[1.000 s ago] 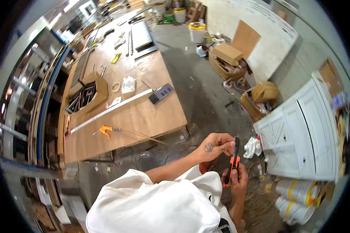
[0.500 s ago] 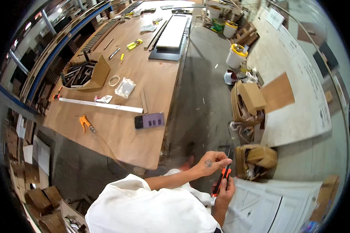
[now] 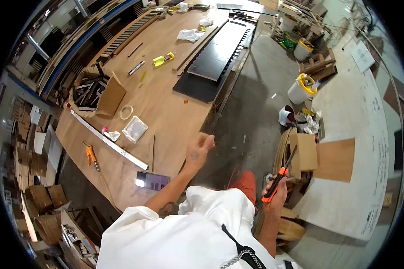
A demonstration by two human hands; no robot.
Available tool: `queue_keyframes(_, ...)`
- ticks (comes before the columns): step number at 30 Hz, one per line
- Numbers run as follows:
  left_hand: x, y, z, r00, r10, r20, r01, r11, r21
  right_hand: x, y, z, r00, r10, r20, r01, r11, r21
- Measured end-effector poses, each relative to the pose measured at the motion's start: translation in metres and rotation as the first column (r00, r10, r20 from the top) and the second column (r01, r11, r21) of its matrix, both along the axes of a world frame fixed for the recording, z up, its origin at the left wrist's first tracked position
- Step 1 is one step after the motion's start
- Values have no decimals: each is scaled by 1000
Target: The person uses a utility knife to score and cut a large black sheet of material on a workbench. They walk through a cluttered workshop to retrieve a replacement blade, change the blade in the knife, and then resume cutting the material.
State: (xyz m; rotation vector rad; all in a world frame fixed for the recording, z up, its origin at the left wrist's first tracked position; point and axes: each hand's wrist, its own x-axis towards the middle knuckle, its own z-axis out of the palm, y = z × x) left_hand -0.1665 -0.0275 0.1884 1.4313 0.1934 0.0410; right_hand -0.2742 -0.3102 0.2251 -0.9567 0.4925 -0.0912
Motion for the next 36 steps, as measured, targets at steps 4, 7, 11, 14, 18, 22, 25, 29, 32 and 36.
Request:
queue_keyframes(4, 92, -17, -18, 993, -4, 116, -80, 702, 708, 107, -29, -8, 954, 282, 98, -287, 957, 40)
queue_keyframes(7, 194, -22, -55, 930, -92, 356, -324, 253, 911, 198, -47, -20, 863, 480, 157, -491, 871, 35)
queue_keyframes(11, 299, -25, -89, 950, -39, 310, -306, 83, 948, 313, -75, -36, 816, 561, 141, -572, 819, 50)
queue_keyframes(14, 334, -18, -105, 977, -3, 214, -214, 53, 975, 381, -99, -54, 802, 585, 119, -594, 803, 52)
queue_keyframes(18, 337, -26, -101, 990, 28, 141, -144, 149, 978, 441, -119, -73, 716, 693, 82, -698, 713, 75)
queue_keyframes(22, 330, -21, -90, 990, 28, 137, -139, 272, 952, 484, -101, -79, 677, 736, 33, -725, 658, 204)
queue_keyframes(25, 330, -17, -94, 982, 28, 186, -186, 279, 942, 502, -73, -77, 635, 770, -63, -752, 635, 178)
queue_keyframes(29, 336, -9, -99, 970, 38, 240, -240, 293, 925, 513, -30, -87, 562, 820, -112, -819, 570, 68)
queue_keyframes(32, 333, 5, -99, 954, 32, 297, -286, 387, 877, 513, -11, -96, 494, 861, -121, -869, 489, -69)
queue_keyframes(36, 357, 33, -95, 915, 147, 376, -404, 334, 852, 505, 26, -91, 430, 867, -253, -792, 228, -566)
